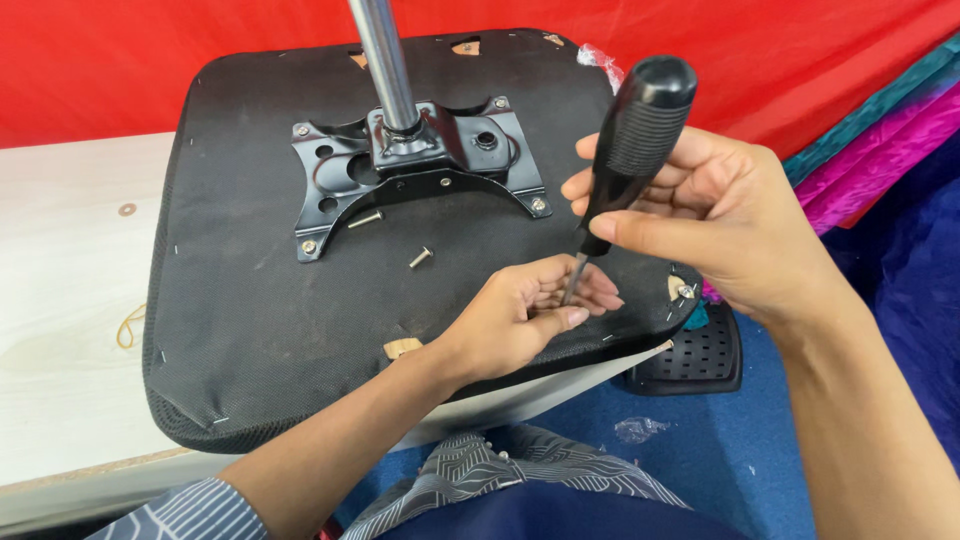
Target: The person uses a screwdriver to tighten screws on the underside of a black chair seat attached to a metal base. The person works on multiple screws around the seat perimeter, securing the seat to the base.
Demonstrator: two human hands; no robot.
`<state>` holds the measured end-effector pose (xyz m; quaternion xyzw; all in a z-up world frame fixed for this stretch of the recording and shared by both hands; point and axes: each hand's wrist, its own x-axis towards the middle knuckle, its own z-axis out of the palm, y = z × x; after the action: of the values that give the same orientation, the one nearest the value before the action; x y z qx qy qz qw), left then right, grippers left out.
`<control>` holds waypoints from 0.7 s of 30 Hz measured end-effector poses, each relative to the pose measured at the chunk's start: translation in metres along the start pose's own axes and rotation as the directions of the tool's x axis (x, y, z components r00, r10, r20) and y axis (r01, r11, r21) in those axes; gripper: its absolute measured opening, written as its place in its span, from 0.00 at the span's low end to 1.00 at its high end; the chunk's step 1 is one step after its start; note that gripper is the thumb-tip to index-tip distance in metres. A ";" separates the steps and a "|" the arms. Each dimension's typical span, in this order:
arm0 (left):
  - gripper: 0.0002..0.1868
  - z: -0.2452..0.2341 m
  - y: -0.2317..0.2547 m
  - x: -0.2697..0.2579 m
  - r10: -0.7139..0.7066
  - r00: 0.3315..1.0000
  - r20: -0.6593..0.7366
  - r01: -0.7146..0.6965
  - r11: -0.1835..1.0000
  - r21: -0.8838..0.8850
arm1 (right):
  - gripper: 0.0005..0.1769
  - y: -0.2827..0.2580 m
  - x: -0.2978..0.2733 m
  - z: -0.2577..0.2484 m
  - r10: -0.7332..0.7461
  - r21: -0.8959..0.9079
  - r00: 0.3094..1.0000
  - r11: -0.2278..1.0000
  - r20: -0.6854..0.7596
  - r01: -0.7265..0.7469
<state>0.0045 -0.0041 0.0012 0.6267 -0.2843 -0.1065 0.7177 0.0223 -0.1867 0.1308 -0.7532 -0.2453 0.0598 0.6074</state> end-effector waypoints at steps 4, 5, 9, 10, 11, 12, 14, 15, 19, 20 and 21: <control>0.17 -0.002 0.003 0.001 -0.041 0.999 0.009 0.041 0.999 -0.032 | 0.26 0.002 -0.001 0.001 0.003 -0.005 0.999 1.000 -0.041 -0.003; 0.15 -0.002 0.003 0.003 -0.032 0.999 0.007 0.032 0.999 -0.003 | 0.26 0.002 -0.001 0.000 0.015 -0.011 0.999 1.000 -0.049 -0.016; 0.13 -0.008 0.005 0.002 -0.010 0.999 0.031 0.008 0.996 0.085 | 0.24 0.006 -0.002 -0.001 0.021 -0.099 0.998 0.995 -0.062 -0.028; 0.12 -0.009 0.005 0.001 -0.013 1.000 0.025 0.010 0.995 0.094 | 0.24 0.006 -0.001 -0.001 0.057 -0.088 0.996 0.994 -0.064 -0.062; 0.12 -0.010 0.006 0.001 -0.015 1.000 0.016 0.013 0.994 0.104 | 0.24 0.007 0.001 0.000 0.091 -0.077 0.994 0.992 -0.063 -0.096; 0.11 -0.010 0.006 0.000 -0.026 1.000 -0.007 0.027 0.993 0.118 | 0.23 0.007 0.003 0.000 0.064 -0.037 0.997 0.997 -0.041 -0.065; 0.09 -0.010 0.008 -0.001 -0.060 0.997 -0.040 0.065 0.986 0.150 | 0.21 0.009 0.005 0.003 0.008 0.059 1.000 0.998 -0.015 -0.007; 0.10 -0.010 0.008 -0.001 -0.053 0.999 -0.012 0.054 0.993 0.107 | 0.20 0.010 0.006 0.003 0.009 0.058 1.000 0.998 -0.010 -0.008; 0.17 -0.019 0.014 0.001 -0.011 0.992 0.124 0.000 0.996 0.089 | 0.18 0.015 0.008 0.008 0.011 0.064 1.000 0.998 -0.029 -0.009; 0.19 -0.023 0.016 0.003 0.002 0.986 0.166 -0.023 0.992 0.122 | 0.18 0.016 0.010 0.009 0.010 0.066 0.999 0.998 -0.044 -0.007; 0.18 -0.026 0.017 0.005 0.003 0.985 0.173 -0.032 0.986 0.164 | 0.20 0.018 0.010 0.010 0.010 0.065 0.999 0.998 -0.043 -0.007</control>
<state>0.0194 0.0185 0.0180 0.6703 -0.3587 -0.1302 0.6365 0.0328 -0.1759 0.1134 -0.7351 -0.2270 0.0540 0.6365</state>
